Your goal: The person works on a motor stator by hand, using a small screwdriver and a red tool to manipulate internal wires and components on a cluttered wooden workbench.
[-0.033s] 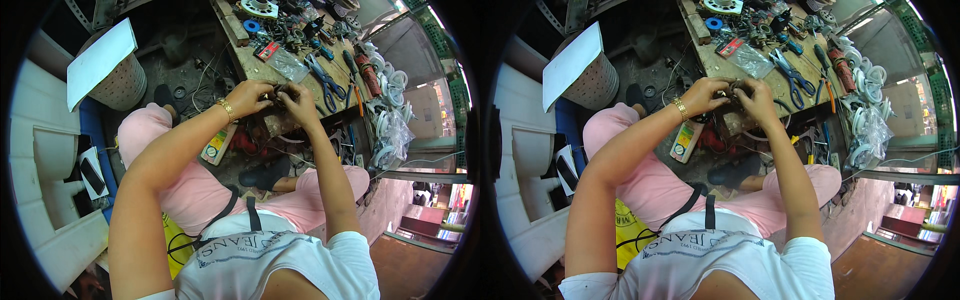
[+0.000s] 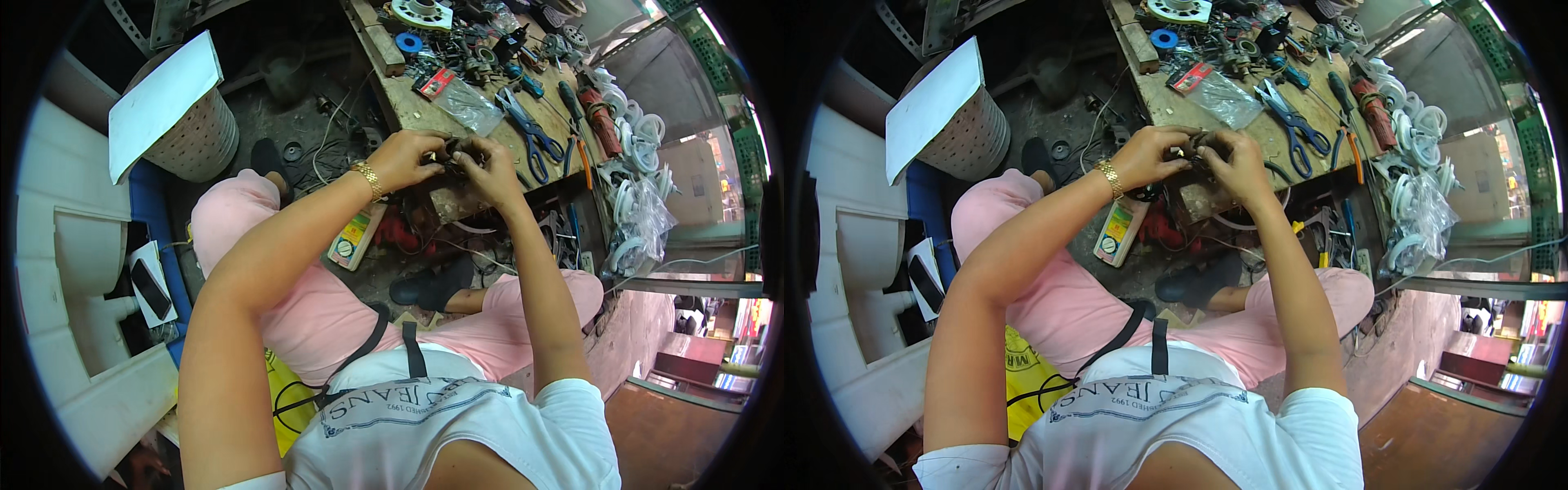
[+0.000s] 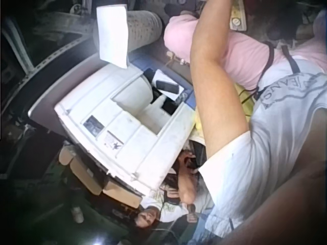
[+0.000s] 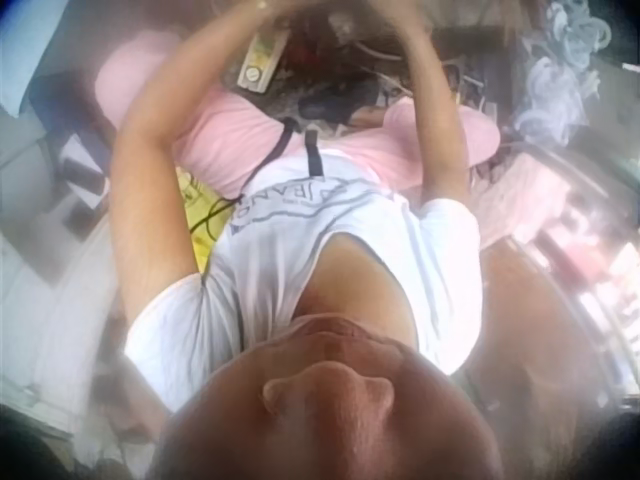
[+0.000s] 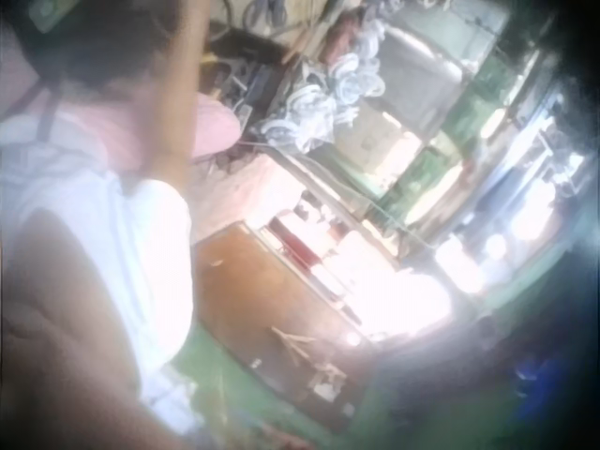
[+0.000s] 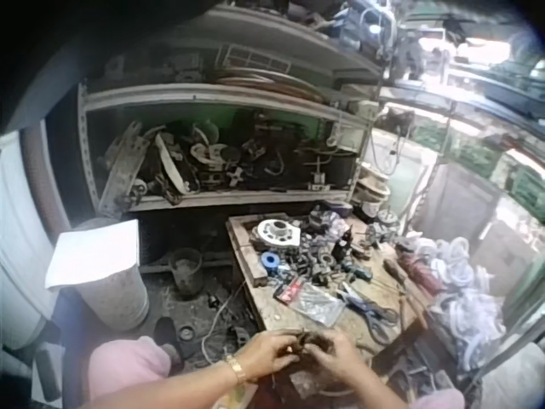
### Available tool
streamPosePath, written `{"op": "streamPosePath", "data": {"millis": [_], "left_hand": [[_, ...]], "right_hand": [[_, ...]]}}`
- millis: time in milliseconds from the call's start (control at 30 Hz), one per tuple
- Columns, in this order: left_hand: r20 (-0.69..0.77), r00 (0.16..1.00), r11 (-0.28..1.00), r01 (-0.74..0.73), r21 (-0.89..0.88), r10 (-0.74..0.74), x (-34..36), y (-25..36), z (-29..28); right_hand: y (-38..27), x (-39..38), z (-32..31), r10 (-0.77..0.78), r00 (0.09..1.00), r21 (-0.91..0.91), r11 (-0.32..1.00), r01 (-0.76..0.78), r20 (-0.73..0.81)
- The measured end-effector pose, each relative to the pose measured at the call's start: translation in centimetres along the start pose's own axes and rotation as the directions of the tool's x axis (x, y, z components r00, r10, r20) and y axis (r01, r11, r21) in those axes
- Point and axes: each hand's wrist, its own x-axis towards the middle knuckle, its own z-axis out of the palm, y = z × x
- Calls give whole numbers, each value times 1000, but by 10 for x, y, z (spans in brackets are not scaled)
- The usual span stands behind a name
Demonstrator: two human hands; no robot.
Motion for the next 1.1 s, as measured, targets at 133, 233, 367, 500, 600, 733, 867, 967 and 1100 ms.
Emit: {"op": "streamPosePath", "data": {"millis": [133,233,367,500,600,733,867,967,1100], "left_hand": [[49,996,997,72,-36,-70,1,1,-3],[47,997,997,63,-50,-60,1,1,0],[-64,997,998,-32,50,35,-7,-1,4],[-9,999,997,39,69,-39,-2,4,4],[30,994,992,103,77,-106,-3,11,1],[47,990,988,132,79,-136,-1,14,-6],[54,971,973,232,9,-233,1,15,1],[69,969,971,234,50,-237,4,13,-1],[58,996,985,54,166,-64,8,6,3]], "right_hand": [[-8,-3,-5,-47,997,-8,999,47,64],[-12,-4,4,-119,993,-138,983,120,13],[-18,-8,21,-134,982,-141,983,115,-134],[-7,-3,28,-53,969,-36,998,46,-241],[-1,-4,22,67,995,-55,996,-70,-68],[2,3,-24,70,998,138,988,-69,-5],[29,-16,-59,189,953,340,935,-101,-237],[22,-44,-38,88,986,46,996,-82,-141],[16,-58,-17,-112,992,-250,964,92,-65]]}}
